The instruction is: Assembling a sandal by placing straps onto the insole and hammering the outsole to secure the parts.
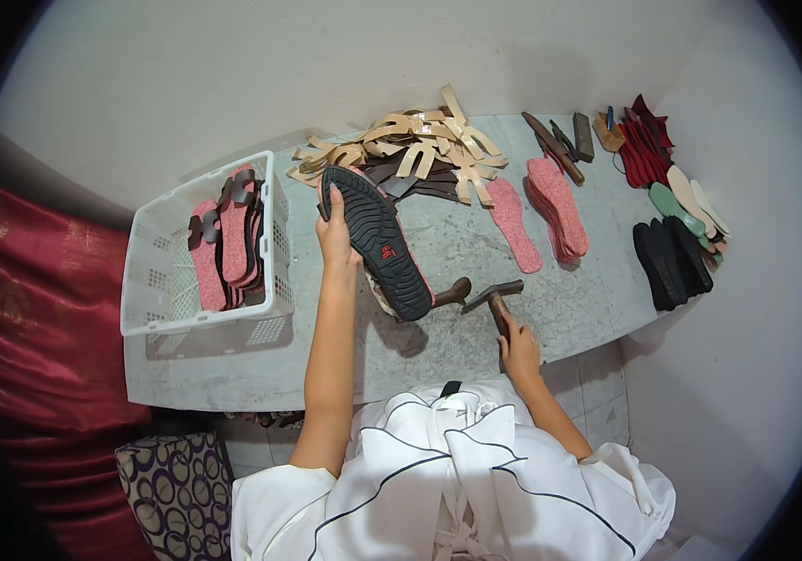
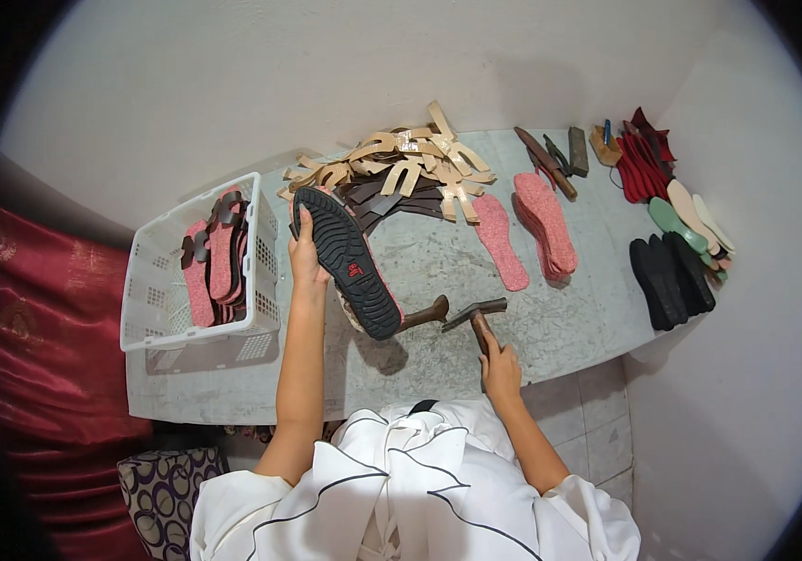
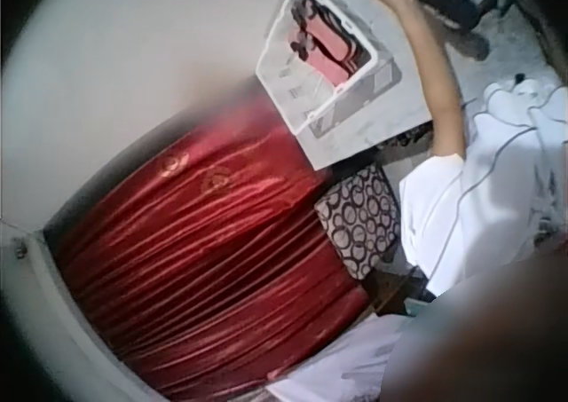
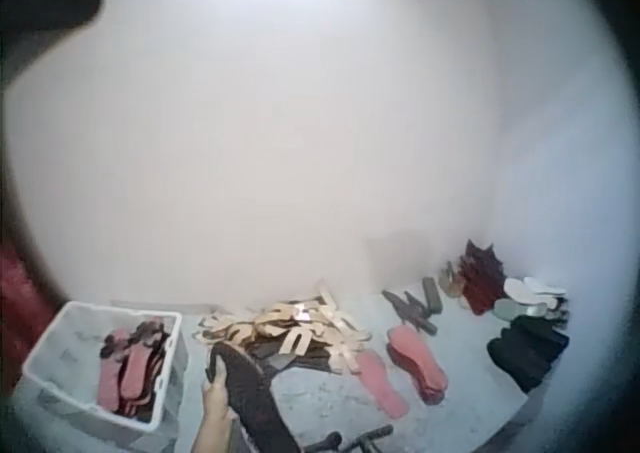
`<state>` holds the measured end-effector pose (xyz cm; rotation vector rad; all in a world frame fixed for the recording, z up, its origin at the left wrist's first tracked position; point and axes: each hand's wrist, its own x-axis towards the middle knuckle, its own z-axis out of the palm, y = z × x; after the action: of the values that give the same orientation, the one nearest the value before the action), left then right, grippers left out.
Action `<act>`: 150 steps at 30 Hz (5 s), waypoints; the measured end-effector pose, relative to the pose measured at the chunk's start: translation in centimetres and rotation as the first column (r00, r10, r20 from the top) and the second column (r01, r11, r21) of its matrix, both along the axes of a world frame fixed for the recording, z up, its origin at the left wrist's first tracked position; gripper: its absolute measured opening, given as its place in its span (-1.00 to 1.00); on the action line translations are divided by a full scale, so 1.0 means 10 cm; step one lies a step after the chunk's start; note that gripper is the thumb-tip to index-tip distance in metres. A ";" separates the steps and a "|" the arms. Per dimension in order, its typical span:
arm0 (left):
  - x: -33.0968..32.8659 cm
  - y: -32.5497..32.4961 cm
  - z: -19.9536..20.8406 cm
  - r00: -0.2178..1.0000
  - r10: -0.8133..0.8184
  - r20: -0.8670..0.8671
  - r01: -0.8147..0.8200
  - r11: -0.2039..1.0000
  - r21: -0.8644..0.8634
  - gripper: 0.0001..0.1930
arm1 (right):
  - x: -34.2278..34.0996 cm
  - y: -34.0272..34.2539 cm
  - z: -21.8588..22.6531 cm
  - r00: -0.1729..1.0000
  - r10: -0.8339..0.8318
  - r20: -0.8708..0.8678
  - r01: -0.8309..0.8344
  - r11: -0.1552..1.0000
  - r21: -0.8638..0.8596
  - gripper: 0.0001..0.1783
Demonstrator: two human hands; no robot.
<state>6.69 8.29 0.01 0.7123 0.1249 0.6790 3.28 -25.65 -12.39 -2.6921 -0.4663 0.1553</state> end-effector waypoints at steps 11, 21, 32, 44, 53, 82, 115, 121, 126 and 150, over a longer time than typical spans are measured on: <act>-0.19 -0.24 0.16 0.989 0.124 -0.075 -0.132 0.986 -0.107 -0.66 | 0.15 0.56 0.62 0.935 0.165 0.314 -0.285 0.876 0.389 -0.28; -0.39 -0.39 0.32 0.921 0.382 -0.078 -0.387 0.920 -0.067 -0.65 | 0.15 1.25 1.17 0.738 0.537 0.408 -0.674 0.575 0.463 -0.14; -0.88 -0.11 0.21 0.845 0.521 -0.120 -0.533 0.835 -0.134 -0.67 | 0.08 1.57 1.43 0.609 0.737 0.293 -0.782 0.496 0.378 -0.11; -1.50 -0.19 0.48 0.783 0.605 -0.143 -0.613 0.790 -0.018 -0.70 | -0.37 2.45 1.79 0.475 0.792 0.383 -0.867 0.345 0.361 0.04; -2.23 0.30 0.41 0.875 0.480 -0.060 -0.482 0.875 -0.034 -0.71 | -0.87 3.03 1.78 0.426 0.868 0.256 -0.864 0.307 0.398 0.09; -2.71 2.13 -0.10 0.832 -0.282 0.478 0.210 0.957 0.199 -0.61 | -1.70 3.96 1.80 0.273 0.948 0.162 -0.689 0.075 0.720 0.03; -1.34 3.71 -0.37 0.390 0.720 -0.575 0.285 0.499 0.818 -0.30 | -1.15 5.08 0.83 0.692 0.722 -0.008 -0.656 0.633 0.411 -0.20; -1.35 3.70 -0.54 0.433 0.711 -0.554 0.261 0.489 0.832 -0.19 | -1.30 5.13 0.81 0.740 0.654 0.155 -0.660 0.663 0.353 -0.29; -1.33 3.53 -0.57 0.490 0.687 -0.536 0.173 0.526 0.832 -0.16 | -1.19 5.04 0.85 0.701 0.699 0.141 -0.706 0.652 0.275 -0.48; -0.93 1.53 0.32 0.686 0.698 0.205 -0.283 -0.003 0.959 -0.44 | -0.34 3.03 1.53 0.889 0.445 0.108 -0.372 0.564 0.737 -0.58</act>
<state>-2.59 23.59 3.20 2.1740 0.3070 1.3942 -0.11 4.63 2.90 -1.7147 -0.9035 0.1674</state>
